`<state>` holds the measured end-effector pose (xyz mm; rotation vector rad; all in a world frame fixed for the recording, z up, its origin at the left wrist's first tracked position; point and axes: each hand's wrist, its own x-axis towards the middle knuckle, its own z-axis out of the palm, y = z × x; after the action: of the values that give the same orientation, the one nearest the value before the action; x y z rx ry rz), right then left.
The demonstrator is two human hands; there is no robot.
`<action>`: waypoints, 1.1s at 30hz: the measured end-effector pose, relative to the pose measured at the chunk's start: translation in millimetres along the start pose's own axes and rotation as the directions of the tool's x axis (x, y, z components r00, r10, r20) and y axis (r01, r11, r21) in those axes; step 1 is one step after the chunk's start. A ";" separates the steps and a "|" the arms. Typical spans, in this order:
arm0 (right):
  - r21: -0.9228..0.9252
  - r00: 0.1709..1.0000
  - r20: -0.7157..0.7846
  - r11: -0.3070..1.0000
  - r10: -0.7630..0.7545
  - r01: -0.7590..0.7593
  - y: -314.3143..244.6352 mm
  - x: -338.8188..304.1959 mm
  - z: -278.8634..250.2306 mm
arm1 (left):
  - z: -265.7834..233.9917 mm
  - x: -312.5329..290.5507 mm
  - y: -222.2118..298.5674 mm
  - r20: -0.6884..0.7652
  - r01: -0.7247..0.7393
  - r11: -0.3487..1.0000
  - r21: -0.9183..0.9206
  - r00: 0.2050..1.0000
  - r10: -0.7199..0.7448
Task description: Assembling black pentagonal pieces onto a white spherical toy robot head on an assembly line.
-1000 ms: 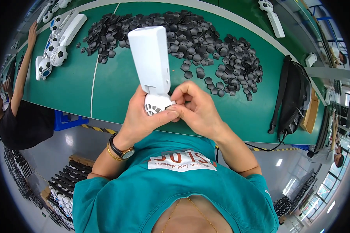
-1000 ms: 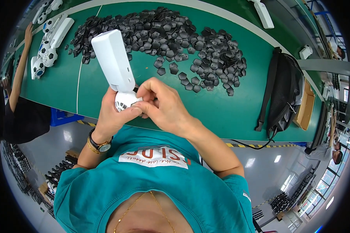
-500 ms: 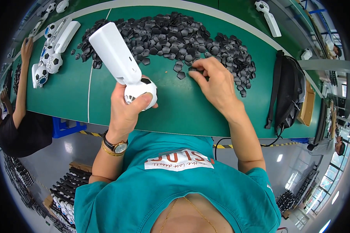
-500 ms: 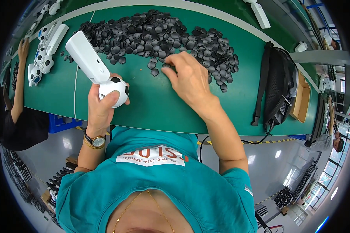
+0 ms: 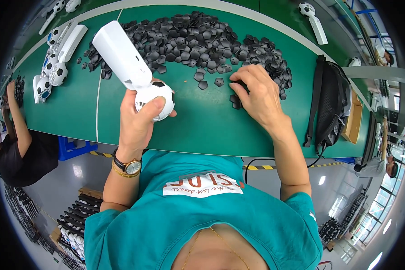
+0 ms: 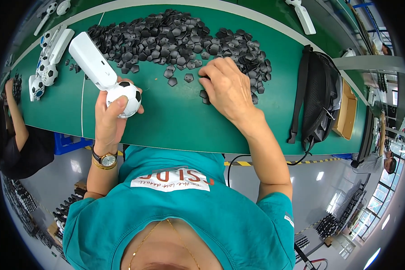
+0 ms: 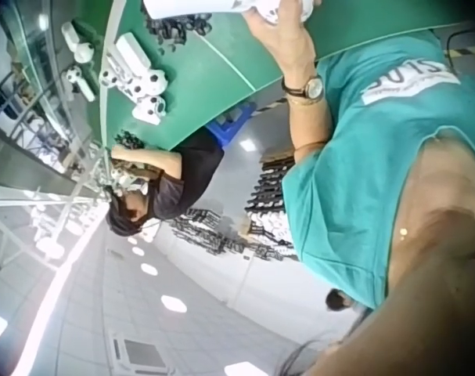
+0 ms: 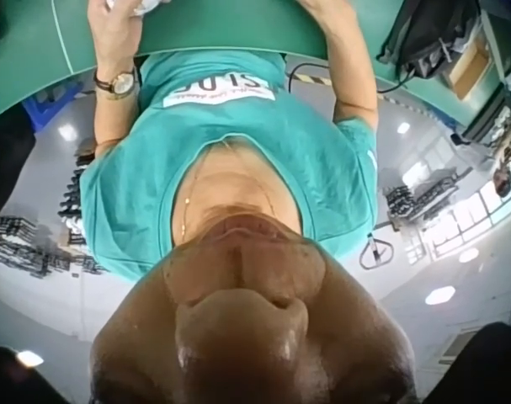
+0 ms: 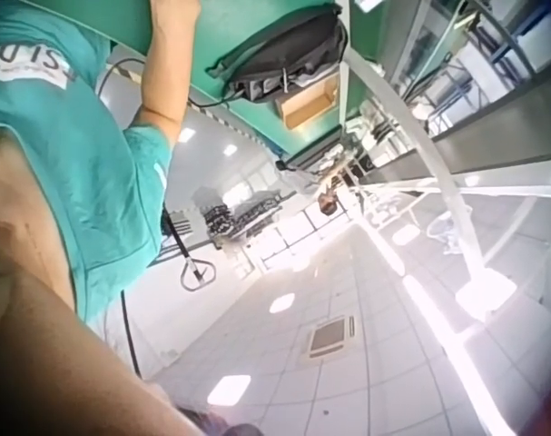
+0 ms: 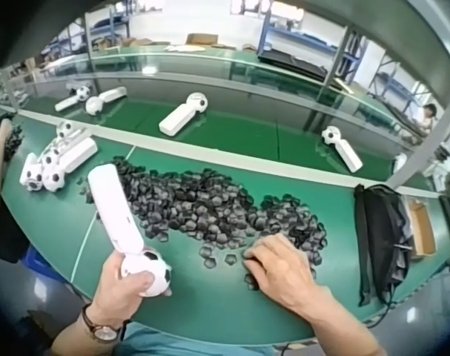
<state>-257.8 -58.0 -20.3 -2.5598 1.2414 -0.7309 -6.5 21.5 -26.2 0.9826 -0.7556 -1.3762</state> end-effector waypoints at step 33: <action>0.926 0.949 0.015 0.354 0.315 -0.132 -91.2 8.3 41.7 | 32.5 3.9 1.6 -0.088 0.025 0.971 -0.239 0.995 -0.047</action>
<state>-170.1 -8.7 -18.1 -1.3557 0.7879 -1.1611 -34.6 13.5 -11.4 0.8677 -0.4916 -1.4058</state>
